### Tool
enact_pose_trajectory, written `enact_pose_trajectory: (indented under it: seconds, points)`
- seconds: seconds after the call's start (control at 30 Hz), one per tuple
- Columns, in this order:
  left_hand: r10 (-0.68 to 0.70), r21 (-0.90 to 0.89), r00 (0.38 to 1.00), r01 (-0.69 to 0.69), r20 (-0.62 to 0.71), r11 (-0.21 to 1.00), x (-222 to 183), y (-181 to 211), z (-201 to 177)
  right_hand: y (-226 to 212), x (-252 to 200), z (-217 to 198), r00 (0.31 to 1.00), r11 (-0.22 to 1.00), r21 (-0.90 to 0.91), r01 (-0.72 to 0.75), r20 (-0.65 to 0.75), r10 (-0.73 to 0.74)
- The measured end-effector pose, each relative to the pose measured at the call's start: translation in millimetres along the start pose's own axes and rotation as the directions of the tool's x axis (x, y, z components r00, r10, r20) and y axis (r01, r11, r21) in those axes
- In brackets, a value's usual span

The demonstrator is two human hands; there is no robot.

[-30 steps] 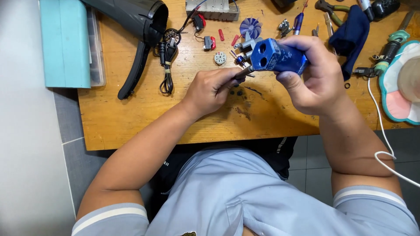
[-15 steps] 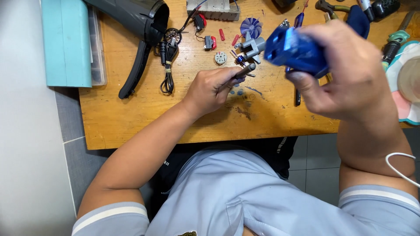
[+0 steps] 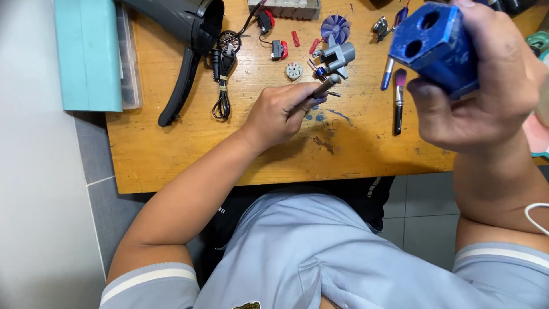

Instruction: The person disassembles a small motor, uses pliers to remove a component, applies blue grease to the shaft, and reassembles the motor housing. They then handle a red switch component and a metal rod, placing parts on the workbench.

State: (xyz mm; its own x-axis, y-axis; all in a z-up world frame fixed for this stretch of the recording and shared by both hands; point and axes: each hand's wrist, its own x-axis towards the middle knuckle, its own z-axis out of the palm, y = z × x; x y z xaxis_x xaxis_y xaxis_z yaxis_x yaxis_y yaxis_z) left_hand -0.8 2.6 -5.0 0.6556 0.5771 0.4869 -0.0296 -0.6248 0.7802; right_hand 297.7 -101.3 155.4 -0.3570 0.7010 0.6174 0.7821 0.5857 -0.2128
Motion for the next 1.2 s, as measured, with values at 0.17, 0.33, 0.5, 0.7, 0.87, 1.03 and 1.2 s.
enact_pose_trajectory:
  seconds: [0.17, 0.33, 0.5, 0.7, 0.87, 1.03, 1.2]
  points:
    - [-0.127, -0.139, 0.992, 0.126, 0.007, 0.982, 3, 9, -5, 2, 2, 31, 0.995, 0.987, 0.127, -0.093, 0.029, 0.090]
    - [-0.179, -0.181, 0.984, 0.177, 0.009, 0.967, 9, 23, -12, 9, -9, 65, 0.970, 0.929, 0.283, -0.240, 0.040, 0.239]
    - [-0.215, -0.193, 0.976, 0.208, -0.016, 0.959, 5, 22, -13, 13, -16, 87, 0.945, 0.889, 0.332, -0.315, 0.021, 0.327]
    - [-0.209, -0.239, 0.978, 0.198, -0.022, 0.951, 9, 25, -16, 17, -22, 97, 0.929, 0.858, 0.377, -0.349, 0.020, 0.369]
    - [-0.185, -0.197, 0.983, 0.182, 0.005, 0.963, 11, 23, -16, 20, -26, 99, 0.926, 0.855, 0.376, -0.358, 0.024, 0.377]
    - [-0.169, -0.180, 0.985, 0.171, 0.025, 0.969, 9, 21, -16, 21, -31, 100, 0.927, 0.868, 0.345, -0.358, 0.025, 0.373]
    - [-0.147, -0.171, 0.989, 0.148, 0.020, 0.974, 11, 22, -17, 20, -31, 98, 0.936, 0.876, 0.342, -0.340, 0.030, 0.352]
